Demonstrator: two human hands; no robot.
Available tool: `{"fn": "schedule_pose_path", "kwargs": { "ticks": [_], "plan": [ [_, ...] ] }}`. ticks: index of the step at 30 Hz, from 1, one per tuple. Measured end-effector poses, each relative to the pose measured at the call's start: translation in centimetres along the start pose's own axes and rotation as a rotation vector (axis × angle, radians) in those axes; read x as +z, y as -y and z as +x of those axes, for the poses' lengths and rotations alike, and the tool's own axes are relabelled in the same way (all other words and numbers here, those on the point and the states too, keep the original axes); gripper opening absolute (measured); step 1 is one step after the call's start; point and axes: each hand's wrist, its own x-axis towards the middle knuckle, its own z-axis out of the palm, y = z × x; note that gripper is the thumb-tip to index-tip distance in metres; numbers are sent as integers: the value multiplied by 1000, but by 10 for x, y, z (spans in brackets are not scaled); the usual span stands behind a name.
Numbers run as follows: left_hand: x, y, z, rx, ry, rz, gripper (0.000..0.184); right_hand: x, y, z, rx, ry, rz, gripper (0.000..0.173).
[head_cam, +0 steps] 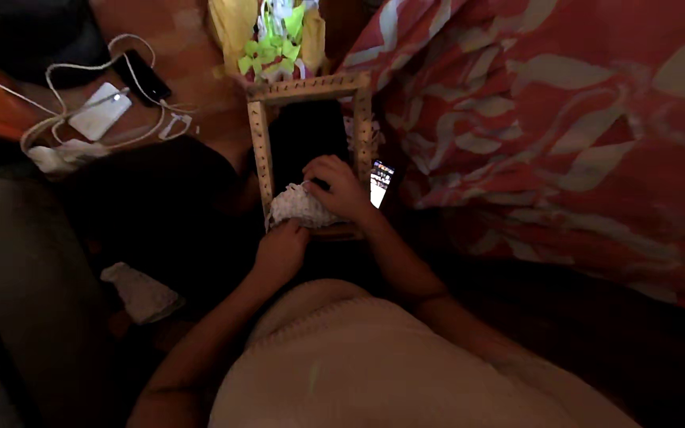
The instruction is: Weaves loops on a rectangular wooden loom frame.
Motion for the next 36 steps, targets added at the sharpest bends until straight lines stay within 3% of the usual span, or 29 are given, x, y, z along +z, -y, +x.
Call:
{"fn": "schedule_pose_path", "kwargs": {
  "ticks": [6,10,13,17,20,25,30,36],
  "plan": [
    [-17,4,10,-60,152,-231,18,2,-4,1,-15,33,27,18],
    [-15,24,-4,225,152,-283,14,1,-8,1,-10,41,-11,18],
    [-19,39,-17,187,292,-151,22,1,-12,-2,13,47,1,19],
    [-16,54,-20,79,106,-152,20,7,5,3,0,71,-49,19],
    [-24,63,-21,16,-2,-194,18,5,7,10,139,138,-105,24],
    [-25,87,-18,10,-15,-303,12,10,8,13,272,183,-206,27],
    [-28,40,-19,0,193,-231,20,10,6,23,410,277,-247,30],
    [-7,-25,12,279,260,-319,27,5,11,30,461,325,-206,31]
  ]
}}
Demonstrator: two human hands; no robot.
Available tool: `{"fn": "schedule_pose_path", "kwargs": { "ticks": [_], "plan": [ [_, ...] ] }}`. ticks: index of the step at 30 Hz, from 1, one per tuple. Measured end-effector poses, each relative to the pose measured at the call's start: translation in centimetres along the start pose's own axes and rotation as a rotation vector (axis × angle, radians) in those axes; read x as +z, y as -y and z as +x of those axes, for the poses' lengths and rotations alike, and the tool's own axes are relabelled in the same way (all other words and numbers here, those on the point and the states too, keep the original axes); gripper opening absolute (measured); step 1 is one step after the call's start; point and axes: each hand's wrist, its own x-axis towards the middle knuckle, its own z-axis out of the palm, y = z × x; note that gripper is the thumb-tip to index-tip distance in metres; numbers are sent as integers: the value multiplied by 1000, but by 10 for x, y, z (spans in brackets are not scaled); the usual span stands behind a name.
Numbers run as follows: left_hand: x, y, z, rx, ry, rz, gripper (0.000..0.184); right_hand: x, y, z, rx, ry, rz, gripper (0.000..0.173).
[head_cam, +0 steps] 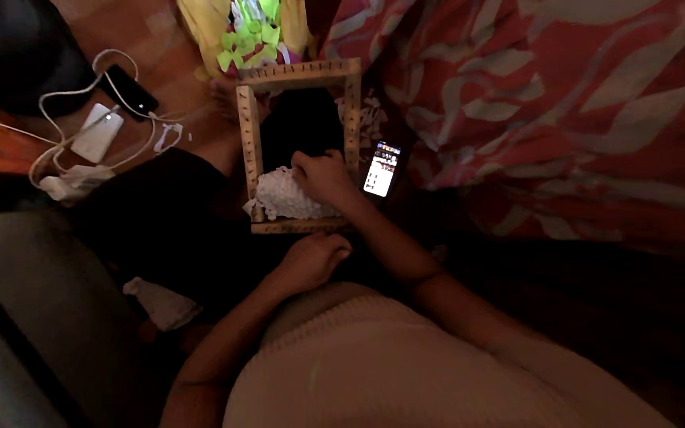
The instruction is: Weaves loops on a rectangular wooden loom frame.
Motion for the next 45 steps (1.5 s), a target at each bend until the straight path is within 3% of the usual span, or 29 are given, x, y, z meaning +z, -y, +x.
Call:
{"fn": "schedule_pose_path", "kwargs": {
  "ticks": [3,5,8,11,12,15,18,23,27,29,31,33,35,38,42,45],
  "plan": [
    [-4,-5,21,105,240,13,28,2,-3,-4,-4,-11,41,30],
    [-21,-2,20,356,318,-65,21,2,-7,-8,-20,-56,71,28],
    [-79,-3,14,603,211,-267,25,-4,-10,-10,-17,-30,129,28],
    [-125,-8,15,491,-25,-61,25,-6,-14,-10,-32,13,162,29],
    [-123,-9,17,456,5,69,23,-2,-15,-9,-36,7,173,27],
    [-74,-9,24,347,333,262,28,-3,-18,-2,-28,9,175,28],
    [-17,14,17,245,437,272,39,-2,-22,0,-41,-8,193,27],
    [0,27,-4,-27,201,33,37,-1,-27,3,-58,-6,198,28],
    [3,22,-7,60,-47,5,24,-4,-23,2,-42,29,185,31],
    [-7,18,-4,88,-89,-21,22,-7,-21,2,-36,51,188,34],
    [-35,2,0,54,-86,-94,24,-9,-21,-1,-46,62,194,36],
    [-80,-22,7,39,-215,-112,22,-10,-22,-4,-63,50,198,36],
    [-133,-43,25,96,-397,-12,21,-9,-22,-6,-65,35,194,36],
    [-221,-66,71,228,-489,241,20,-9,-23,-5,-57,53,175,35],
    [-313,-117,131,51,-527,455,23,-10,-24,-4,-46,55,178,35],
    [-348,-145,163,-66,-646,515,29,-11,-23,-3,-42,60,176,35]
  ]
}}
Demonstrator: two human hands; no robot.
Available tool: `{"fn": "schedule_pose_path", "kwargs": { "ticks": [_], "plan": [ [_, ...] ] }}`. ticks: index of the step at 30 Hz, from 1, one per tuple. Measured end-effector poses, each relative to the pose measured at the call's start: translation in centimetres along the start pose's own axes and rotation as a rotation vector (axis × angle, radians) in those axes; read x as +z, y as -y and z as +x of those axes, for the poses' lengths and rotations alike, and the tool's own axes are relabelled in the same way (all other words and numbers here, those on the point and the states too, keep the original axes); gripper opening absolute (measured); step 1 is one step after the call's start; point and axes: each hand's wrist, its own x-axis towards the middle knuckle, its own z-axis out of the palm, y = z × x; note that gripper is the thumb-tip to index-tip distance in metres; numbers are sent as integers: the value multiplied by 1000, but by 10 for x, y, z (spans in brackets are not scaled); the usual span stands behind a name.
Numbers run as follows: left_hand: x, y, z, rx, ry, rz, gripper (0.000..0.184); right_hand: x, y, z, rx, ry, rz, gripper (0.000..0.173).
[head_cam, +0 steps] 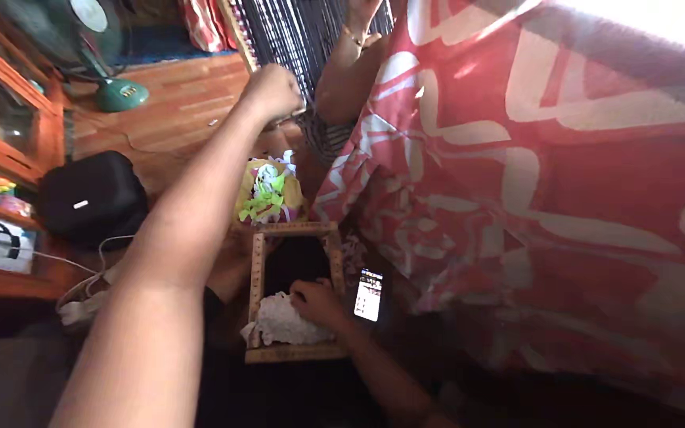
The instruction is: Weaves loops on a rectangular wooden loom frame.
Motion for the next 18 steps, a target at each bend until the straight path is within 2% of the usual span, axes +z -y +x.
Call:
{"fn": "schedule_pose_path", "kwargs": {
  "ticks": [4,8,11,14,18],
  "plan": [
    [-10,-25,34,-71,-131,-86,30,0,0,0,-5,4,-10,36],
    [-6,-42,49,-173,-160,-232,30,1,-2,2,-1,17,-6,36],
    [-1,-48,55,-259,-161,-344,19,1,-4,2,-9,9,-4,36],
    [2,-51,58,-277,-161,-454,15,1,-6,2,-21,10,-3,35],
    [4,-52,58,-280,-149,-464,18,1,-6,2,-21,7,-4,35]
  ]
}}
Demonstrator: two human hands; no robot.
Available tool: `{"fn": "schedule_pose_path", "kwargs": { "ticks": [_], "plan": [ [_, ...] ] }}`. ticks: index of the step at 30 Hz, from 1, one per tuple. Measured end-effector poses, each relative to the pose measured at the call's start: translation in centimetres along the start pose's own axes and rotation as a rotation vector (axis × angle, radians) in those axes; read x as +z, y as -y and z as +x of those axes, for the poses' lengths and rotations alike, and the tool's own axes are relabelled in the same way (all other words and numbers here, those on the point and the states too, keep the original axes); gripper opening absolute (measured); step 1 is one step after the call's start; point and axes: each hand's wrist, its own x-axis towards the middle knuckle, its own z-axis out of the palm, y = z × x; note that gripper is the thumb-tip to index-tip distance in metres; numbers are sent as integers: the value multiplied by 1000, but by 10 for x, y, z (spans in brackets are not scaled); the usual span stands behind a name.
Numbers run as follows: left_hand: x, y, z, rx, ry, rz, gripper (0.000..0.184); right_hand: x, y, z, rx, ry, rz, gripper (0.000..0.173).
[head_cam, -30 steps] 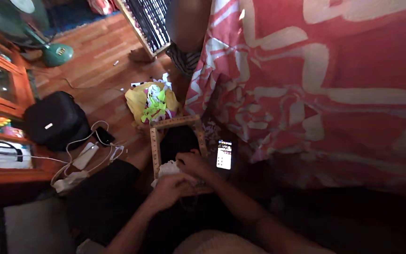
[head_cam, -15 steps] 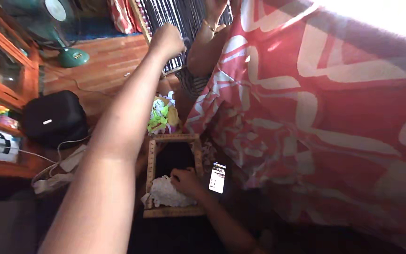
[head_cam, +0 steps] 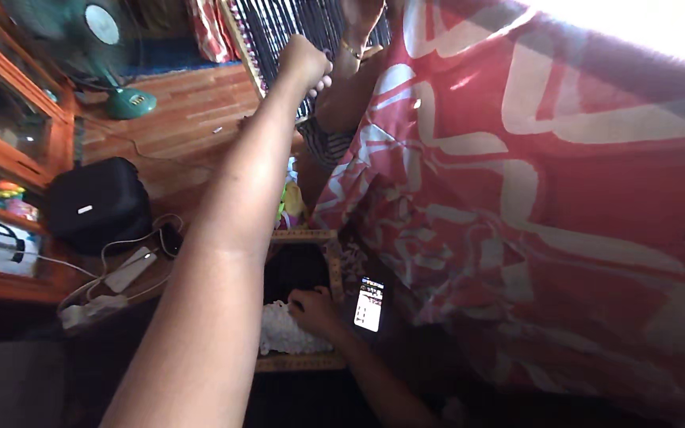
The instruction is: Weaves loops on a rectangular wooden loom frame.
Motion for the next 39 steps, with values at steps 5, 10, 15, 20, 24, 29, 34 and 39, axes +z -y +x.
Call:
{"fn": "schedule_pose_path", "kwargs": {
  "ticks": [5,10,15,20,24,29,34,39],
  "plan": [
    [0,5,2,-7,15,-24,21,0,2,0,9,6,-18,35],
    [-4,7,0,14,47,-40,30,3,0,1,-2,-15,-1,35],
    [-1,14,7,-29,25,-12,25,2,-1,0,2,-4,-13,36],
    [3,27,13,61,37,-26,42,-1,0,-3,-7,-3,-26,35],
    [5,36,8,47,31,-6,22,2,-1,-3,-15,-19,-26,35],
    [3,48,10,48,-42,15,22,4,-1,-1,-16,-25,-34,34],
    [-6,57,4,41,-68,31,33,4,-2,-3,-44,-69,-26,33],
    [0,157,-136,277,-1,14,33,3,-2,-6,-52,-79,-23,34]
  ]
}}
